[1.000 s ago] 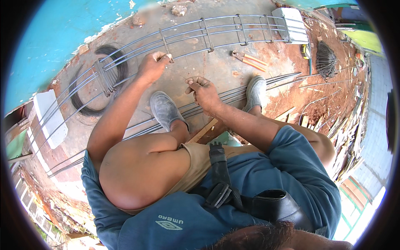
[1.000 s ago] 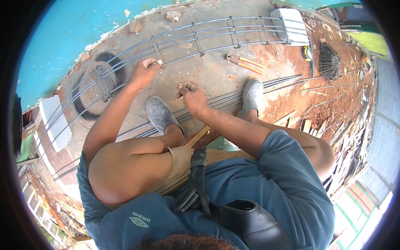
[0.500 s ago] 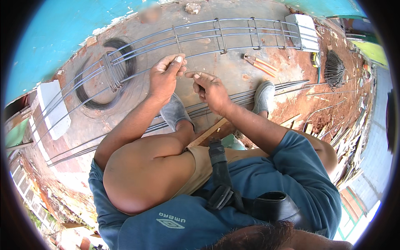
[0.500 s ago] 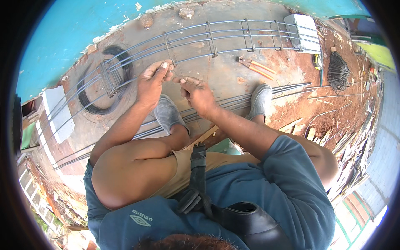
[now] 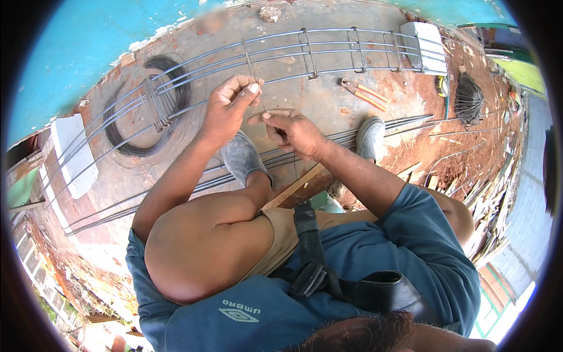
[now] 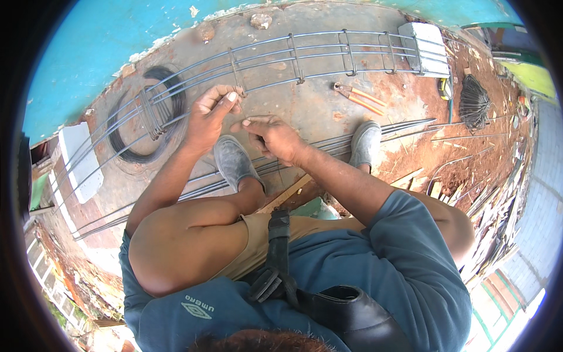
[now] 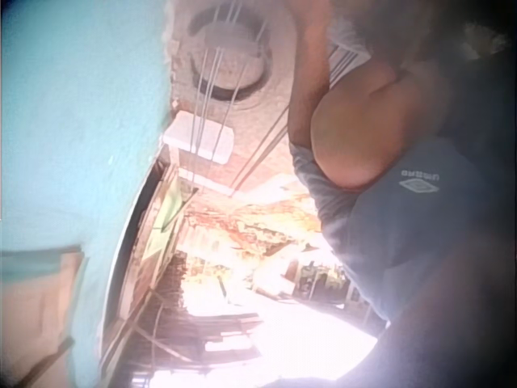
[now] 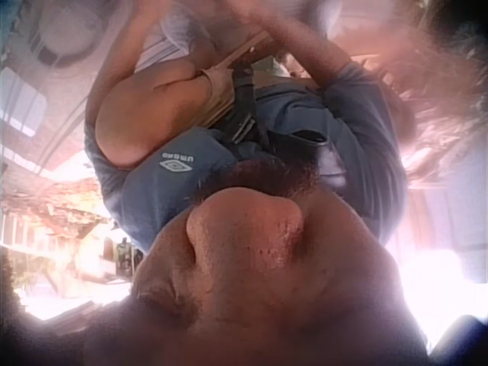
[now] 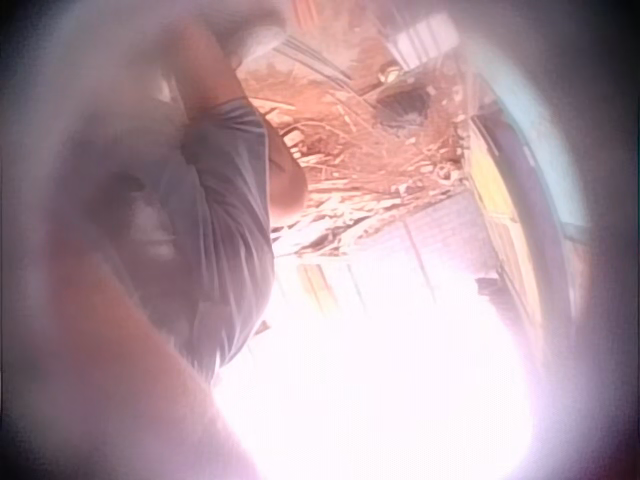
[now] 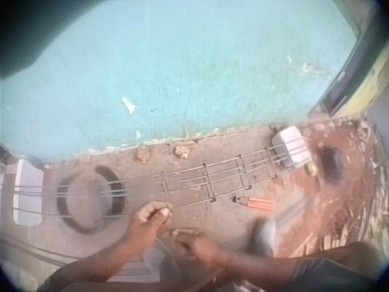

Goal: The person assembles a rebar cage by tying intersecting steel bars with wire. They use pliers to twist and secure the wire at multiple junctions, working along the length of the cage.

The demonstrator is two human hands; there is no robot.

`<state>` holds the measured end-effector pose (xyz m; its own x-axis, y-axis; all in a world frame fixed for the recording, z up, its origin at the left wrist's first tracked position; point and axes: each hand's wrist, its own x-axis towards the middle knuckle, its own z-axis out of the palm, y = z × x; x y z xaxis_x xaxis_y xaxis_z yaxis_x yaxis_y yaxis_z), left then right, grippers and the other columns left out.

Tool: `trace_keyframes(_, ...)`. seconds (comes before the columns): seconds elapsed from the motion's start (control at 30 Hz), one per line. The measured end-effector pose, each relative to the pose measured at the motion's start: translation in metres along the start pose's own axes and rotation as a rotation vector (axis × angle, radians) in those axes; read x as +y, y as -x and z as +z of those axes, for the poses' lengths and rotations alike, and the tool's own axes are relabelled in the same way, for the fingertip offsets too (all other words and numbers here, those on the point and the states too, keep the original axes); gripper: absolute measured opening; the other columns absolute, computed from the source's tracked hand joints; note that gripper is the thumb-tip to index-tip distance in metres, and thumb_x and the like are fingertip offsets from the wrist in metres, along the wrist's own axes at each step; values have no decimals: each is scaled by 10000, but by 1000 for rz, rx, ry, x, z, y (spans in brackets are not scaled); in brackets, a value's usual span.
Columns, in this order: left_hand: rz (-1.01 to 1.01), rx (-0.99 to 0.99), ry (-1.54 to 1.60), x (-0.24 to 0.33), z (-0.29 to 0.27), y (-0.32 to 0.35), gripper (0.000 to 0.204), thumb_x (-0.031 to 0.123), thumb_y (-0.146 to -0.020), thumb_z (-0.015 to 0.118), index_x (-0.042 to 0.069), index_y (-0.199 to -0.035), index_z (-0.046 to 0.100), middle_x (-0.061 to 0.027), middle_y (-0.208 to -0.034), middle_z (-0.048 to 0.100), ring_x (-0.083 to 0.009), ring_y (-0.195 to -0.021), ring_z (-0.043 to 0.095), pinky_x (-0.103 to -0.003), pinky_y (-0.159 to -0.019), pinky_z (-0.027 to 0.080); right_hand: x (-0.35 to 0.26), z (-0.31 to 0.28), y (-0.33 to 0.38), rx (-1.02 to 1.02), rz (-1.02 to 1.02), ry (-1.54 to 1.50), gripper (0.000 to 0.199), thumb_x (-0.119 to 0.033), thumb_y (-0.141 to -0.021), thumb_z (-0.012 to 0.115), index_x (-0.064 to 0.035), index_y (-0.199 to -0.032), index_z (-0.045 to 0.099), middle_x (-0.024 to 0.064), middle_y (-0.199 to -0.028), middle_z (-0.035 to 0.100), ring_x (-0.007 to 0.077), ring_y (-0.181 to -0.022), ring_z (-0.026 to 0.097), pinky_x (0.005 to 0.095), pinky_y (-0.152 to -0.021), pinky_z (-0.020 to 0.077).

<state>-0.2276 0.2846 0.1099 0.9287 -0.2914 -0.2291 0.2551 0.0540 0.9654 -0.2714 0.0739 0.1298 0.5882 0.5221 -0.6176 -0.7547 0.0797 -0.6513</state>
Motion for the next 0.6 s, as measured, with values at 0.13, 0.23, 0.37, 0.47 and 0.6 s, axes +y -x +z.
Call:
trace_keyframes(0.13,-142,0,80,3,-5,-1,268,230,-1143,627,-4,-1240,713,-32,-1077,723,-104,-930,651,-278,-840,546,5,-7,0,44,-145,100,395,-305,-1147,560,-6,-1347,722,-18,-686,489,74,-558,413,256,-488,344)
trace_keyframes(0.23,-201,114,161,8,-9,-1,271,254,-1143,621,17,-1230,720,-34,-1077,725,-107,-940,653,-272,-813,524,2,-13,-6,293,-434,317,319,-250,-1137,609,-20,-1310,746,11,-734,585,97,-647,533,277,-589,454)
trace_keyframes(0.37,-106,115,-23,22,0,2,261,259,-1136,631,25,-1209,721,-16,-1041,709,-92,-909,608,-271,-786,493,-4,-22,-15,508,-547,698,237,-201,-1129,640,-22,-1222,765,45,-816,686,120,-813,643,313,-757,544)
trace_keyframes(0.47,-60,86,-59,25,1,0,251,255,-1133,635,25,-1194,717,-3,-1018,694,-84,-880,569,-269,-789,477,-11,-2,0,80,-578,854,232,-216,-1136,632,-22,-1156,759,75,-842,703,140,-828,649,335,-775,547)
trace_keyframes(0.6,-75,172,219,21,6,-2,226,230,-1135,627,25,-1180,709,-3,-1015,685,-76,-883,549,-254,-802,455,-35,-5,5,385,-506,406,232,-217,-1138,624,-21,-1100,743,129,-904,730,215,-875,687,396,-836,555)
